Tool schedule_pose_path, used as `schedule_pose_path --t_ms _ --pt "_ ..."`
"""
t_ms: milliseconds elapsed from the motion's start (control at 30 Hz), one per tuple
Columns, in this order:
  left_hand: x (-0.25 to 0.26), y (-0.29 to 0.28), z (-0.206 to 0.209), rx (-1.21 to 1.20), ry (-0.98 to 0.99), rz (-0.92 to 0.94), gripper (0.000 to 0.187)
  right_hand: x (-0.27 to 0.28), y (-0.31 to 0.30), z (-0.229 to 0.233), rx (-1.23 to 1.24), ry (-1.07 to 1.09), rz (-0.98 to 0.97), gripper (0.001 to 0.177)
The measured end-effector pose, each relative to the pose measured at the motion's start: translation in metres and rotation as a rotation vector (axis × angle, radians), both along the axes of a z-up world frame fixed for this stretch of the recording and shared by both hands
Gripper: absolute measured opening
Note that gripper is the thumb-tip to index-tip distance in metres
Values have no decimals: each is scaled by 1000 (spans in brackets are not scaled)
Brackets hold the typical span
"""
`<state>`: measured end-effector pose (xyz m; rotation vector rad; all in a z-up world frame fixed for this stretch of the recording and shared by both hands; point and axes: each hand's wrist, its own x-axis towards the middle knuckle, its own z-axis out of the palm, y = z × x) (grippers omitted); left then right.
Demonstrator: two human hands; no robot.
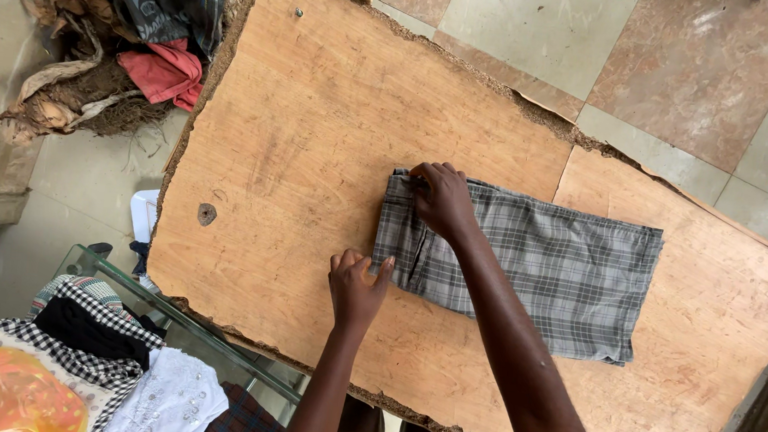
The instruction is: The person folds a pair of plaid shorts by smoothing them on a board, folding them in half lengthwise, and then rolling or folding them into a compact bundle. The person then places the folded shorts into a suitcase already packed with other clothes.
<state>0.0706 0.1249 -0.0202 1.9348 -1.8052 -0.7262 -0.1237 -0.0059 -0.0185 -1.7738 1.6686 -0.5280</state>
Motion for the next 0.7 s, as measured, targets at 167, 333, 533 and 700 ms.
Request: schedule_pose_path --t_ms 167,333,533,700 --pt "-1 -9 2 16 7 -7 50 3 13 -2 -142 2 -104 25" --pt "-8 -17 1 43 -26 -29 51 5 16 -4 -291 47 -208 23" --pt "-24 -28 24 -171 -64 -79 47 8 51 -1 -374 114 -309 33" --pt "-64 -41 7 -154 -276 -467 55 -8 105 -3 -213 130 -288 56"
